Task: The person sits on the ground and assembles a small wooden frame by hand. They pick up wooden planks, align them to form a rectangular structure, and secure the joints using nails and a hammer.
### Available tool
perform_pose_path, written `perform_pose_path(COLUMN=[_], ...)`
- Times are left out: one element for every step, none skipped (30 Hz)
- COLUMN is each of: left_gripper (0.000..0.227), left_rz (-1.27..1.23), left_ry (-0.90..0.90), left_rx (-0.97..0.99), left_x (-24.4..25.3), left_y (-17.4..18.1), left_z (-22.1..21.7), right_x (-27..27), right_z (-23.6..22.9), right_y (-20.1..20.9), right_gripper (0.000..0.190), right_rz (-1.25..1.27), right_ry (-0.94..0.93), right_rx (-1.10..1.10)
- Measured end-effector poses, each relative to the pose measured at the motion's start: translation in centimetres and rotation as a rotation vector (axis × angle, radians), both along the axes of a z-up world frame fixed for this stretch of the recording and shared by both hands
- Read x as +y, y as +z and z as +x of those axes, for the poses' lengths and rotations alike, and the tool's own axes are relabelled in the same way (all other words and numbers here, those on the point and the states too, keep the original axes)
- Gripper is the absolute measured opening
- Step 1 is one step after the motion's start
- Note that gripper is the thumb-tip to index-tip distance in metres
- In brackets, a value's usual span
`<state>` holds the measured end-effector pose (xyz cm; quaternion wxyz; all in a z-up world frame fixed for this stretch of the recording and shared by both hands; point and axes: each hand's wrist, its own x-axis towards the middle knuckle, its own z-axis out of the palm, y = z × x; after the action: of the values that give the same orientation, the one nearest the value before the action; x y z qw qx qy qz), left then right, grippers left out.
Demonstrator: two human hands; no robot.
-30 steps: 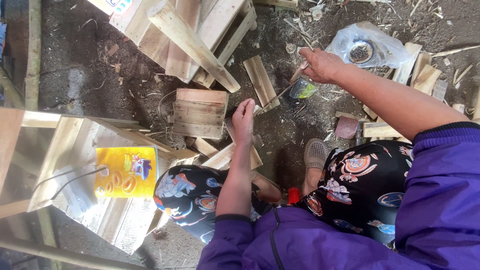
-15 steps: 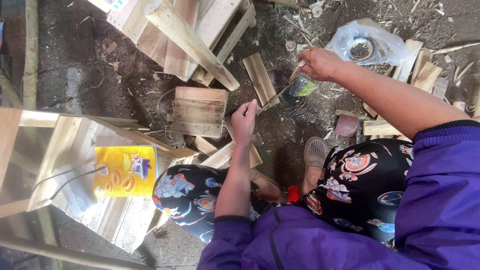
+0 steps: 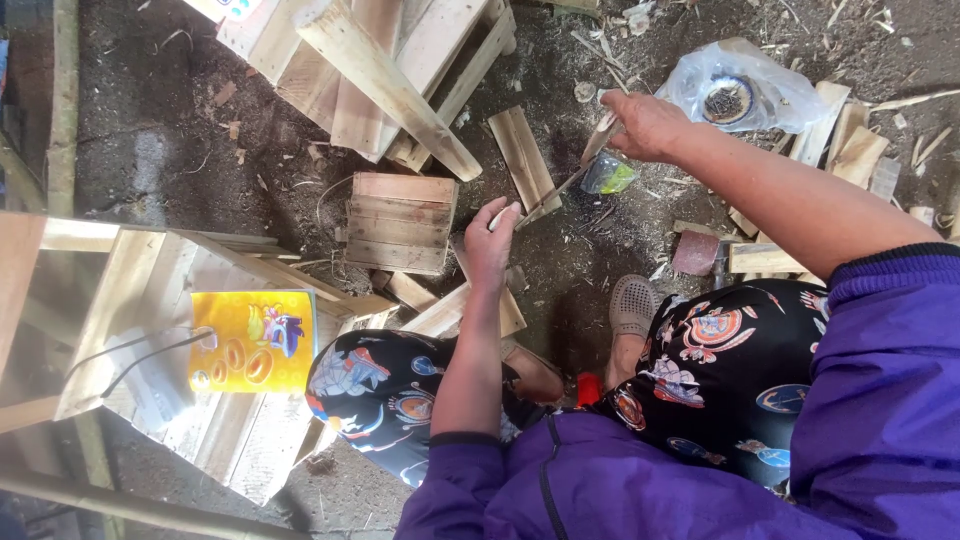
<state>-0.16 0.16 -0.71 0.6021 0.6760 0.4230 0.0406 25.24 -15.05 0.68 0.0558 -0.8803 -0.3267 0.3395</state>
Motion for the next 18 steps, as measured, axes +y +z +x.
perform_pose_path(left_gripper=[0.056,0.054,0.053,0.053,0.053,0.052,0.052,0.053,0.054,0.054,0.055,0.057,0.057,0.057,0.057,0.057,0.056,0.054], left_rz=[-0.001,-0.020,-0.039,-0.039,-0.035,-0.031,-0.030,-0.010,0.011,0.012,-0.014,-0.040,-0.040,-0.029,-0.017,-0.017,-0.042,-0.068], left_ry=[0.000,0.006,0.012,0.013,0.009,0.006,0.006,0.002,-0.002,-0.001,-0.004,-0.007,-0.007,-0.017,-0.029,-0.030,-0.008,0.014], left_rx=[0.001,-0.003,-0.006,-0.005,-0.010,-0.014,-0.014,-0.017,-0.021,-0.022,0.013,0.048,0.048,0.056,0.064,0.064,0.059,0.054], left_x=[0.0,-0.1,-0.1,-0.1,-0.1,-0.1,0.0,0.0,0.0,0.0,0.0,0.0,-0.1,-0.1,-0.2,-0.3,-0.3,-0.4], left_y=[0.0,0.1,0.1,0.0,-0.1,-0.2,-0.4,-0.6,-0.8,-0.6,-0.5,-0.3,-0.2,-0.1,0.0,0.2,0.4,0.6], left_z=[0.1,0.1,0.1,0.1,0.1,0.0,0.0,0.0,-0.1,0.0,0.0,0.1,0.1,0.1,0.2,0.3,0.4,0.4], right_x=[0.0,0.0,0.0,0.1,0.3,0.4,0.4,0.3,0.3,0.3,0.3,0.2,0.3,0.4,0.4,0.3,0.3,0.3], right_z=[0.1,0.2,0.2,-0.1,-0.3,-0.5,-0.4,-0.3,-0.2,-0.2,-0.2,-0.1,-0.3,-0.4,-0.6,-0.6,-0.6,-0.6], right_y=[-0.2,-0.4,-0.6,0.0,0.6,1.3,1.0,0.8,0.6,0.4,0.2,0.0,0.4,0.7,1.0,0.9,0.8,0.7], right_gripper=[0.061,0.059,0.058,0.058,0.061,0.064,0.064,0.062,0.061,0.061,0.060,0.059,0.059,0.060,0.060,0.060,0.059,0.059], right_rz=[-0.001,0.003,0.006,0.006,-0.002,-0.010,-0.009,-0.015,-0.020,-0.019,-0.023,-0.027,-0.027,-0.029,-0.031,-0.031,-0.030,-0.028], right_ry=[0.000,-0.005,-0.010,-0.009,-0.022,-0.035,-0.034,-0.033,-0.031,-0.030,-0.034,-0.039,-0.039,-0.048,-0.059,-0.060,-0.061,-0.062], right_rx=[0.001,0.001,0.002,0.003,0.017,0.031,0.031,0.030,0.029,0.029,0.028,0.026,0.026,0.036,0.046,0.046,0.051,0.056])
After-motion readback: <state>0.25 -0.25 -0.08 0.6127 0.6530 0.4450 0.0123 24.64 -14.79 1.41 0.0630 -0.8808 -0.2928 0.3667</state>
